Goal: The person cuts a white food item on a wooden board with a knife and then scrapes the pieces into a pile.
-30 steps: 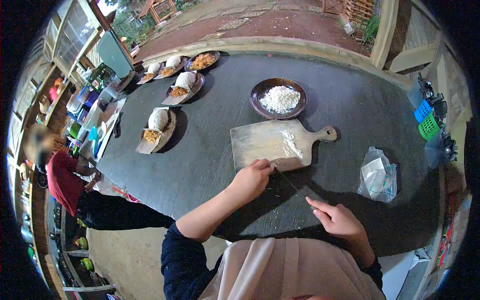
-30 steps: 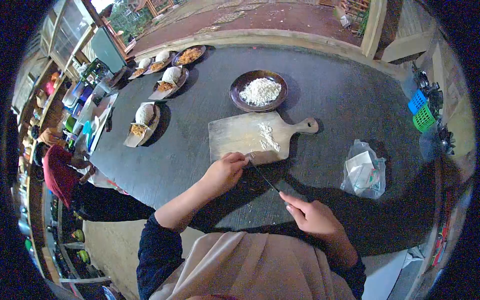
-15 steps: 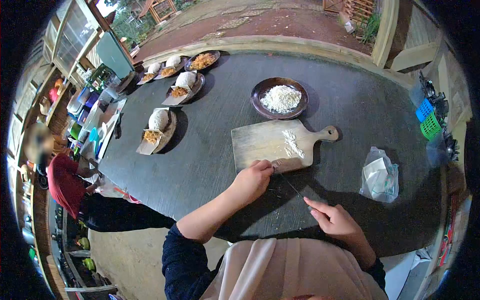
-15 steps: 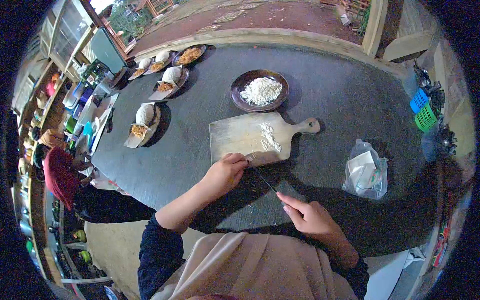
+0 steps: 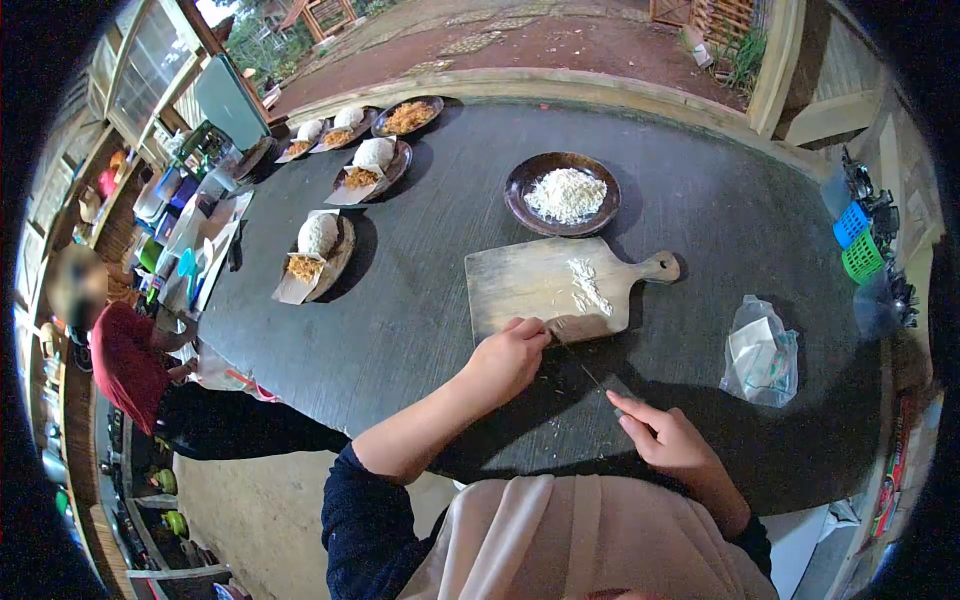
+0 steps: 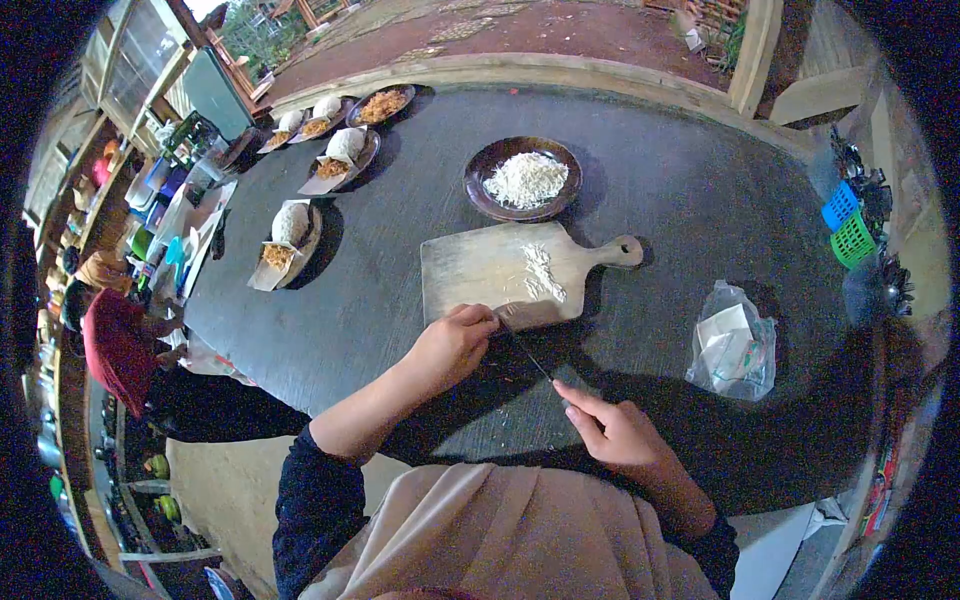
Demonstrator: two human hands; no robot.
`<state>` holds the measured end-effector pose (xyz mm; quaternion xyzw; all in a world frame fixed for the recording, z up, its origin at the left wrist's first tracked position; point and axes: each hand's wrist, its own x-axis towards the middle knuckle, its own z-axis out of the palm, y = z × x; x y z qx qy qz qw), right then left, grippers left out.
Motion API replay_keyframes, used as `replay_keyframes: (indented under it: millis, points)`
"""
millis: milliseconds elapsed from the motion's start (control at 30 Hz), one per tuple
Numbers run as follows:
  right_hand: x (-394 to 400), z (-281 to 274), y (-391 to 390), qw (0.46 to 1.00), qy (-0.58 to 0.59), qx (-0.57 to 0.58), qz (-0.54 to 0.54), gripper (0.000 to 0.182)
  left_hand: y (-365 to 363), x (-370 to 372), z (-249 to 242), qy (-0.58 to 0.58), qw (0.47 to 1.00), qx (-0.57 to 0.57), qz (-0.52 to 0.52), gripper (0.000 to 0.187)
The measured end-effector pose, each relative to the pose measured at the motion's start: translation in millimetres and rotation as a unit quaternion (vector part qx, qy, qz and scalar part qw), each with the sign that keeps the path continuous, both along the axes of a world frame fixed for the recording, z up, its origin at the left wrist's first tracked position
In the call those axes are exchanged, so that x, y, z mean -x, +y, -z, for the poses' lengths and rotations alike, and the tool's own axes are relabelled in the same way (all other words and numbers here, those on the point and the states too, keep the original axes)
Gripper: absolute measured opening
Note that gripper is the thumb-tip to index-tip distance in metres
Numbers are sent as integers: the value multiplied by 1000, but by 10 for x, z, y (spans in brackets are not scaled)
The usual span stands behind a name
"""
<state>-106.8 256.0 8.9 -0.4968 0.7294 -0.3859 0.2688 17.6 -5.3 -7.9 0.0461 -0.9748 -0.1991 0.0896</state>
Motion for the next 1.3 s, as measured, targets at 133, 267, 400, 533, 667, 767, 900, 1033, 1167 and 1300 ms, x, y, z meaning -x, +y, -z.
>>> replay_keyframes:
  millis: [133,267,400,533,667,767,900,1033,1167,1300]
  points:
    - [-9,-138,-20,997,-24,-71,3,38,21,5,-5,10,1000,-5,-9,26]
    - [-101,-201,-127,987,49,-154,7,39,30,25,-14,-10,1000,20,-6,25]
    - [-35,-246,-77,988,38,-151,10,38,45,16,-52,-5,1000,19,-3,26]
    - [56,-301,62,993,3,-117,-3,38,39,6,-16,16,1000,-3,-16,27]
    - [18,-234,34,994,3,-109,5,37,31,7,41,13,1000,18,-14,30]
    - [-16,-300,-12,992,-14,-125,7,37,52,-17,-3,3,1000,16,-16,32]
    - [-14,-299,-7,994,-4,-107,1,37,47,-15,20,13,999,41,-7,32]
    - [-13,-337,-17,991,10,-130,-5,39,46,-17,20,14,999,46,-7,33]
    - [-18,-319,-4,988,39,-148,10,42,57,-3,71,17,999,35,-19,34]
    - [-13,-337,-14,991,33,-133,0,43,22,-16,77,30,999,43,-1,34]
